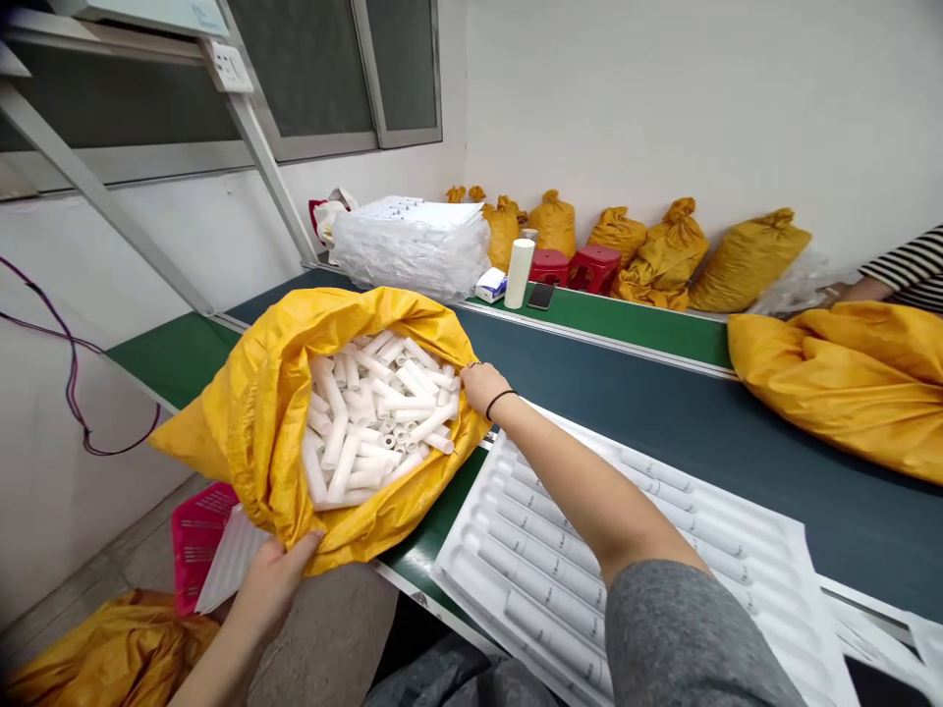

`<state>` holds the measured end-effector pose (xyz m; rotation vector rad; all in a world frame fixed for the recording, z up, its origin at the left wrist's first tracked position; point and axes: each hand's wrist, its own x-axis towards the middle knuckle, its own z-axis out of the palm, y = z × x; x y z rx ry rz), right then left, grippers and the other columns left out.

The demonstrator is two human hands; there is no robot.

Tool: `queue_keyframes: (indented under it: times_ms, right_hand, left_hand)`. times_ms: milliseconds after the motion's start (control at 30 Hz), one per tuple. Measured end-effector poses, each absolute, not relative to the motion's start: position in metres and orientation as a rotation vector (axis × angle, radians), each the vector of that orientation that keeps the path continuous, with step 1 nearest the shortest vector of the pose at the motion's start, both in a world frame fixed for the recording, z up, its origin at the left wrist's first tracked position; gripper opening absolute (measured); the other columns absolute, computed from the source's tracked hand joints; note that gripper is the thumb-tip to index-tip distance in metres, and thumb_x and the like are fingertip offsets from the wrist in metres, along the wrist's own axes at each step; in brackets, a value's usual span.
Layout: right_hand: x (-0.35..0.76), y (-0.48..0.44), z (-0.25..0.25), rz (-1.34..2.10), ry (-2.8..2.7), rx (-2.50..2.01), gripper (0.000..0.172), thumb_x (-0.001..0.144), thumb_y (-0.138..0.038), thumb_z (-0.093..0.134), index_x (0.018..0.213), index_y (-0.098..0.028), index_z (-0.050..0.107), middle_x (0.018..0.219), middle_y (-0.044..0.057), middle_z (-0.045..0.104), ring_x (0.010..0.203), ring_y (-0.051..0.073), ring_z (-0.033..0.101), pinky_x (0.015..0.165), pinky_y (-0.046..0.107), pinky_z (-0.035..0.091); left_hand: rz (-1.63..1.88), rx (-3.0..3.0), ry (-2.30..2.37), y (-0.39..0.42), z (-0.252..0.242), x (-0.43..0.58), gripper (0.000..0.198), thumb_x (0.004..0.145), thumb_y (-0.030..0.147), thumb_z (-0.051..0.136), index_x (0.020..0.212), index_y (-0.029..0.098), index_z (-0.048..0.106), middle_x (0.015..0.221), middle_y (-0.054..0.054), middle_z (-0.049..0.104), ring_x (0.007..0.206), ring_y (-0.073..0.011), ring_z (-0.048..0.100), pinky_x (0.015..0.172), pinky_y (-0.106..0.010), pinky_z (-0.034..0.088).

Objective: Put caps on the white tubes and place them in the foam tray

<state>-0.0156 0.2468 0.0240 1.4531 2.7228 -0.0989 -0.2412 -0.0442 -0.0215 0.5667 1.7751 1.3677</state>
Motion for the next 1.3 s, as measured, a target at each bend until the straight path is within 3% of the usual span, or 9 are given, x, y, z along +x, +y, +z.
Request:
queue_keyframes:
  times_ms: [367, 500, 667, 800, 867, 933, 1000, 1100, 1300]
  right_hand:
    - [0.024, 0.233, -0.001, -0.288, 2.807, 1.572, 0.021, 0.088, -0.019, 0.056, 0.108, -0.015, 0.063, 0.119, 0.011, 0.057, 0.104, 0.02, 0.058, 0.092, 0.036, 0.047]
    - [0.046, 0.225, 0.007, -0.361, 2.926, 1.575, 0.04, 0.08, -0.006, 0.052, 0.116, -0.018, 0.063, 0.134, 0.012, 0.048, 0.123, 0.023, 0.048, 0.103, 0.033, 0.039]
    - [0.133, 0.181, 0.049, -0.27, 3.018, 1.748, 0.042, 0.083, -0.013, 0.048, 0.123, -0.014, 0.057, 0.135, 0.015, 0.047, 0.13, 0.025, 0.04, 0.107, 0.04, 0.035]
    - [0.234, 0.117, 0.074, -0.236, 2.971, 2.078, 0.033, 0.084, -0.03, 0.051, 0.112, -0.019, 0.063, 0.13, 0.013, 0.052, 0.116, 0.028, 0.053, 0.086, 0.04, 0.052]
    - [0.275, 0.082, 0.071, -0.216, 2.88, 2.24, 0.032, 0.083, -0.036, 0.051, 0.108, -0.021, 0.064, 0.128, 0.012, 0.054, 0.112, 0.028, 0.056, 0.078, 0.038, 0.055]
    - [0.304, 0.047, 0.057, -0.175, 2.804, 2.384, 0.033, 0.083, -0.039, 0.051, 0.105, -0.02, 0.065, 0.123, 0.013, 0.058, 0.11, 0.029, 0.057, 0.075, 0.038, 0.055]
    - [0.32, 0.012, 0.037, -0.205, 2.765, 2.491, 0.033, 0.083, -0.041, 0.051, 0.104, -0.02, 0.065, 0.119, 0.013, 0.06, 0.108, 0.028, 0.058, 0.075, 0.037, 0.056]
    - [0.336, -0.036, 0.008, -0.387, 2.734, 2.574, 0.034, 0.084, -0.043, 0.052, 0.109, -0.022, 0.062, 0.119, 0.011, 0.061, 0.106, 0.026, 0.06, 0.079, 0.036, 0.056]
    - [0.372, -0.07, -0.005, -0.421, 2.52, 2.964, 0.036, 0.082, -0.046, 0.052, 0.103, -0.018, 0.063, 0.111, 0.012, 0.065, 0.094, 0.024, 0.065, 0.077, 0.036, 0.056]
  left_hand:
    - [1.235, 0.732, 1.854, -0.058, -0.028, -0.189, 0.04, 0.069, 0.042, 0.065, 0.098, 0.014, 0.068, 0.108, -0.009, 0.069, 0.112, -0.0311, 0.058, 0.1, -0.04, 0.041]
    - [1.246, 0.772, 1.776, -0.057, -0.03, -0.184, 0.047, 0.078, 0.045, 0.055, 0.111, 0.011, 0.06, 0.122, -0.013, 0.062, 0.122, -0.0268, 0.051, 0.107, -0.037, 0.034]
    - [0.813, 1.132, 1.773, -0.088, -0.018, -0.213, 0.054, 0.078, 0.052, 0.057, 0.117, 0.015, 0.054, 0.113, -0.011, 0.066, 0.111, -0.0275, 0.059, 0.097, -0.038, 0.044]
    - [0.347, 1.518, 1.91, -0.104, 0.003, -0.225, 0.04, 0.084, 0.054, 0.047, 0.098, 0.018, 0.06, 0.082, -0.007, 0.069, 0.079, -0.0251, 0.066, 0.071, -0.035, 0.05]
    - [0.395, 1.805, 1.983, -0.098, 0.007, -0.212, 0.039, 0.086, 0.053, 0.045, 0.092, 0.018, 0.062, 0.085, -0.009, 0.069, 0.079, -0.0247, 0.065, 0.07, -0.034, 0.049]
    - [0.629, 2.184, 2.027, -0.085, 0.0, -0.188, 0.042, 0.083, 0.052, 0.052, 0.103, 0.017, 0.063, 0.104, -0.014, 0.067, 0.096, -0.0286, 0.062, 0.086, -0.04, 0.045]
    - [0.782, 2.535, 1.989, -0.069, -0.014, -0.162, 0.049, 0.08, 0.048, 0.058, 0.12, 0.019, 0.059, 0.126, -0.017, 0.058, 0.115, -0.0344, 0.053, 0.103, -0.053, 0.029]
    - [0.744, 2.72, 1.973, -0.052, -0.037, -0.137, 0.053, 0.084, 0.039, 0.056, 0.133, 0.02, 0.048, 0.137, -0.016, 0.049, 0.126, -0.0368, 0.043, 0.107, -0.061, 0.011]
    - [0.84, 2.697, 2.071, -0.053, -0.046, -0.147, 0.043, 0.083, 0.024, 0.049, 0.124, 0.013, 0.051, 0.13, -0.018, 0.053, 0.122, -0.0341, 0.046, 0.104, -0.052, 0.029]
